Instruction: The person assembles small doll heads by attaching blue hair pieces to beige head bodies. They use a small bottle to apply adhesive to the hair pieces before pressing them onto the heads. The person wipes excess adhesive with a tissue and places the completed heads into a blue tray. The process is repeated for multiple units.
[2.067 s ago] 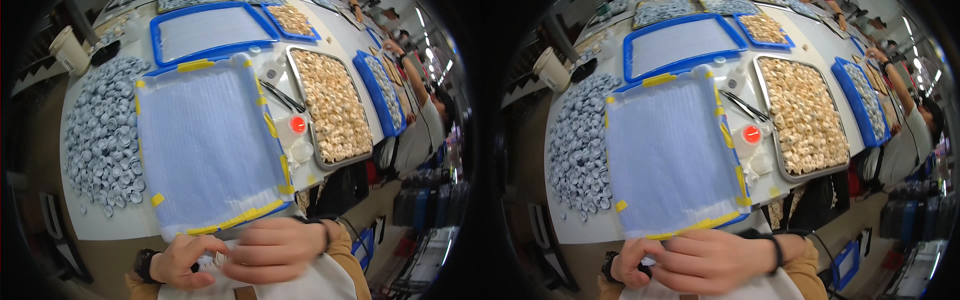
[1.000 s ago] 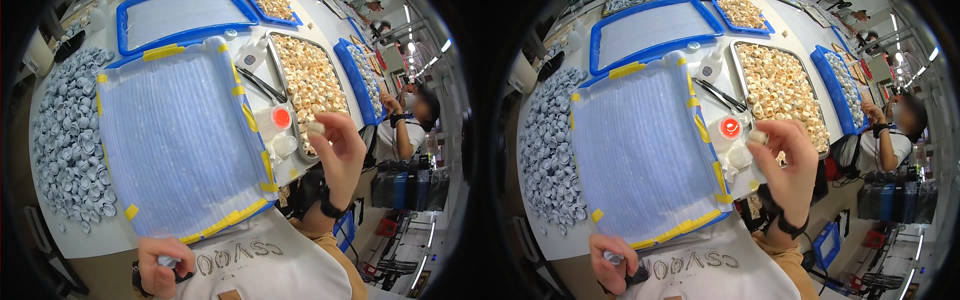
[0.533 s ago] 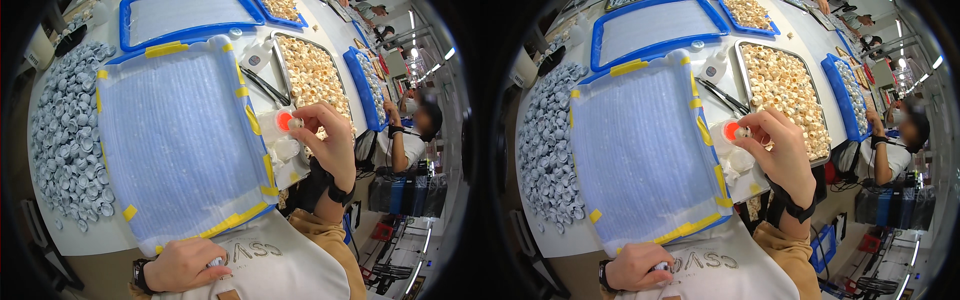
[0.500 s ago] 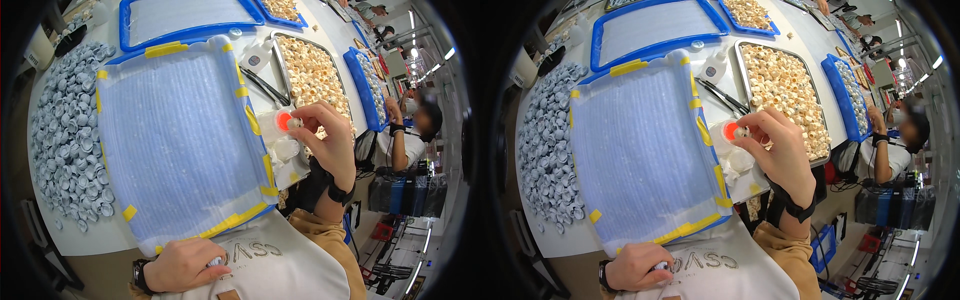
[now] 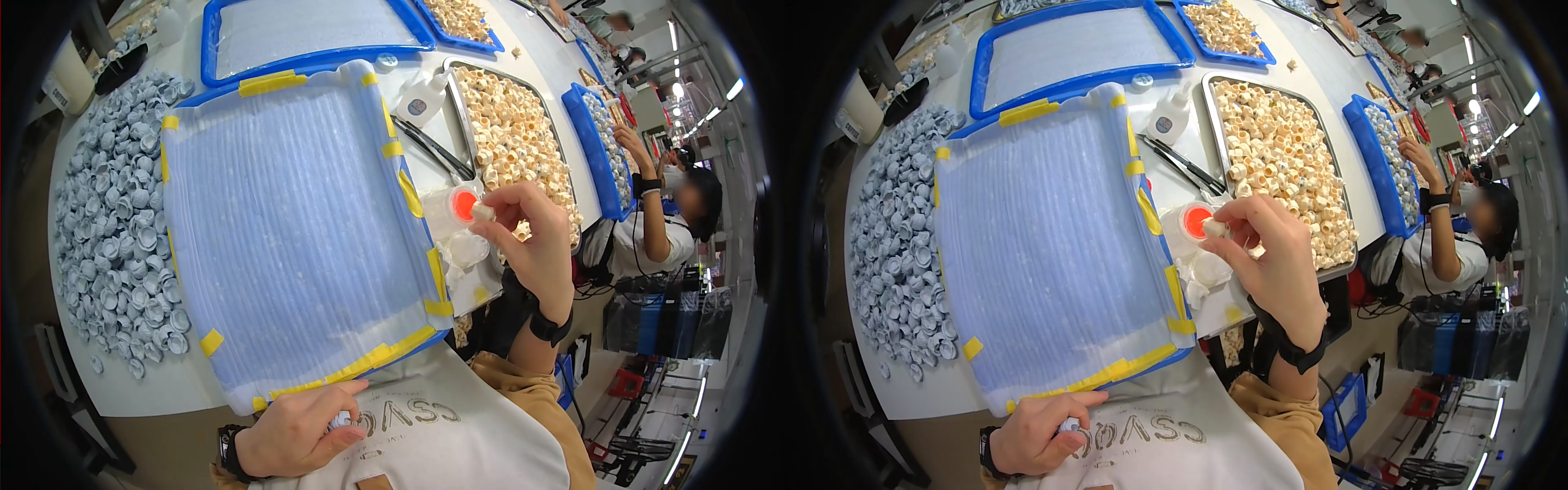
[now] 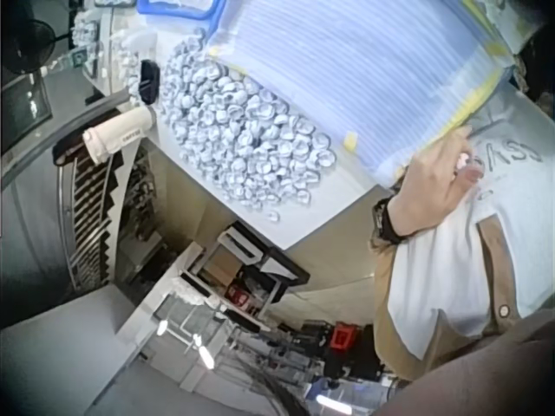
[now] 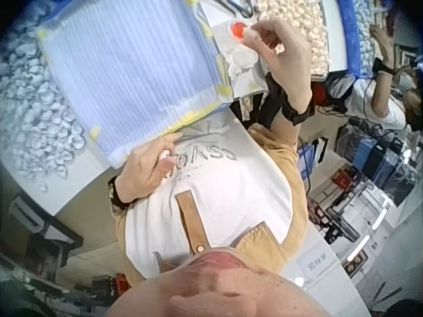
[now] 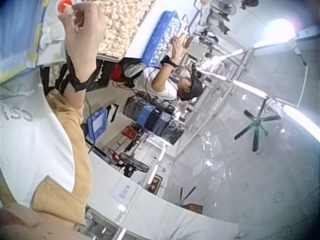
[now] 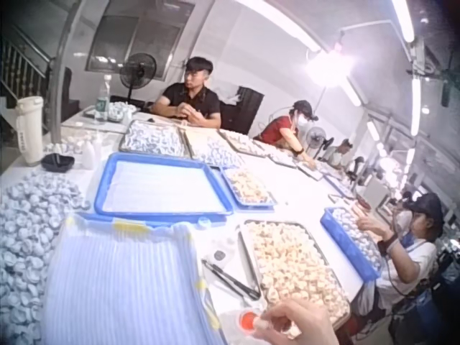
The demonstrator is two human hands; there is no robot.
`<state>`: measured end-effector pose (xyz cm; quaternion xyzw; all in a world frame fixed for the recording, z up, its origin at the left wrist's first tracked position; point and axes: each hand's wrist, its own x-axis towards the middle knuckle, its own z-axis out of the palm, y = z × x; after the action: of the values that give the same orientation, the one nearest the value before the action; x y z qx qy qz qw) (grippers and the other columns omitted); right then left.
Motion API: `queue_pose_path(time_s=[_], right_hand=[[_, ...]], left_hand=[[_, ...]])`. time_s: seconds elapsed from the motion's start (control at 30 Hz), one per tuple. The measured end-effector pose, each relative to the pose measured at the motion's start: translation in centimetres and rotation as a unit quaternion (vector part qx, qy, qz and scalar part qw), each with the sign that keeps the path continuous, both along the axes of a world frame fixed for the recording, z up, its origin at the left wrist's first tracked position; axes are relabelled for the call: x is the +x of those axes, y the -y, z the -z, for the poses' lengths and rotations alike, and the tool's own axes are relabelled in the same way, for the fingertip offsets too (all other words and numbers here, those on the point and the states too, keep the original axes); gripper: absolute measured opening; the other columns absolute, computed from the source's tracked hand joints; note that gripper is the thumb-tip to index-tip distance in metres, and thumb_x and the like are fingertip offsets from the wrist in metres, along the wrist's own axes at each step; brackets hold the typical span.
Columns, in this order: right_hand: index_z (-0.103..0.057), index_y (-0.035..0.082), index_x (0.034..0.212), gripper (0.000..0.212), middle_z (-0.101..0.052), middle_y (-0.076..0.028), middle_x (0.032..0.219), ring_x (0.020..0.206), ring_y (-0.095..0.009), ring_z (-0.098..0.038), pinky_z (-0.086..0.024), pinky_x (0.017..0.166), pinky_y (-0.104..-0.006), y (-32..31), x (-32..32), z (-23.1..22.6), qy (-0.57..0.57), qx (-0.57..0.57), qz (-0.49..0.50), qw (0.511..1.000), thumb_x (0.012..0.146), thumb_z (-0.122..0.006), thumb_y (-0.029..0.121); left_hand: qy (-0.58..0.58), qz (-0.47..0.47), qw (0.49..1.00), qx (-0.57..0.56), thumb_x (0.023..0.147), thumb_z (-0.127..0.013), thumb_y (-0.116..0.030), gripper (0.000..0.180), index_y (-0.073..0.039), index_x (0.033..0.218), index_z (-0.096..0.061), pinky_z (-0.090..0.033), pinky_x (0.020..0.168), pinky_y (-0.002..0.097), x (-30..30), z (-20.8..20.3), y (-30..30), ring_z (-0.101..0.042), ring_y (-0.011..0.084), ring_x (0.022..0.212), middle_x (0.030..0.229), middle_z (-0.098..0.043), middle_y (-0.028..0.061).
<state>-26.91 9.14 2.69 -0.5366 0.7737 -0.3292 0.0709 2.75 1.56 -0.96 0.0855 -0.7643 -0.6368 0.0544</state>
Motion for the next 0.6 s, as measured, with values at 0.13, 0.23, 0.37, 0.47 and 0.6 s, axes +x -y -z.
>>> queue_pose_path(time_s=[0.13,0.23,0.37,0.47,0.6], right_hand=[[-0.058,0.001,0.082,0.024,-0.054,-0.006,0.069,0.057,-0.012,-0.053,-0.042,0.052,-0.0233,-0.3,0.3,0.1,-0.011,-0.02,0.01,1.0,0.064,-0.074,0.001],[-0.058,0.001,0.083,0.024,-0.055,-0.006,0.071,0.058,-0.013,-0.054,-0.043,0.053,-0.0236,-0.6,0.3,0.2,-0.001,-0.017,0.015,1.0,0.065,-0.073,0.002],[-0.058,0.001,0.085,0.024,-0.056,-0.006,0.072,0.06,-0.013,-0.055,-0.043,0.054,-0.0238,-0.5,0.5,0.2,-0.003,-0.028,0.016,0.999,0.066,-0.073,0.002],[-0.058,0.001,0.085,0.024,-0.056,-0.006,0.072,0.06,-0.014,-0.055,-0.044,0.054,-0.0239,-0.6,0.4,0.4,0.0,-0.036,0.016,0.999,0.066,-0.073,0.002],[-0.058,0.001,0.086,0.024,-0.056,-0.007,0.073,0.061,-0.014,-0.055,-0.044,0.054,-0.024,-0.7,0.4,0.9,-0.001,-0.05,0.018,0.999,0.066,-0.073,0.002]], left_hand=[[-0.024,-0.001,0.999,-0.026,0.083,-0.06,-0.025,0.029,0.001,0.09,-0.048,-0.049,0.068,0.0334,-0.2,0.0,0.1,-0.061,0.0325,0.083,0.1,-0.059,0.0193],[0.008,-0.051,0.998,0.029,0.089,-0.048,-0.024,0.025,0.001,0.088,-0.05,-0.045,0.069,0.0341,-0.4,-2.0,0.1,-0.058,0.0341,0.082,0.098,-0.058,0.0222],[-0.014,-0.078,0.997,-0.017,0.089,-0.048,-0.025,0.027,0.002,0.087,-0.05,-0.045,0.071,0.0338,-0.5,-2.0,0.0,-0.058,0.0346,0.083,0.1,-0.057,0.0231],[-0.004,-0.069,0.998,-0.006,0.089,-0.048,-0.027,0.028,0.001,0.09,-0.05,-0.045,0.072,0.0332,-0.3,-1.9,0.1,-0.058,0.0334,0.085,0.102,-0.057,0.023],[0.037,-0.089,0.995,0.0,0.088,-0.052,-0.028,0.032,0.0,0.104,-0.046,-0.045,0.072,0.0323,-0.1,-1.2,0.0,-0.059,0.03,0.087,0.104,-0.056,0.0206]])
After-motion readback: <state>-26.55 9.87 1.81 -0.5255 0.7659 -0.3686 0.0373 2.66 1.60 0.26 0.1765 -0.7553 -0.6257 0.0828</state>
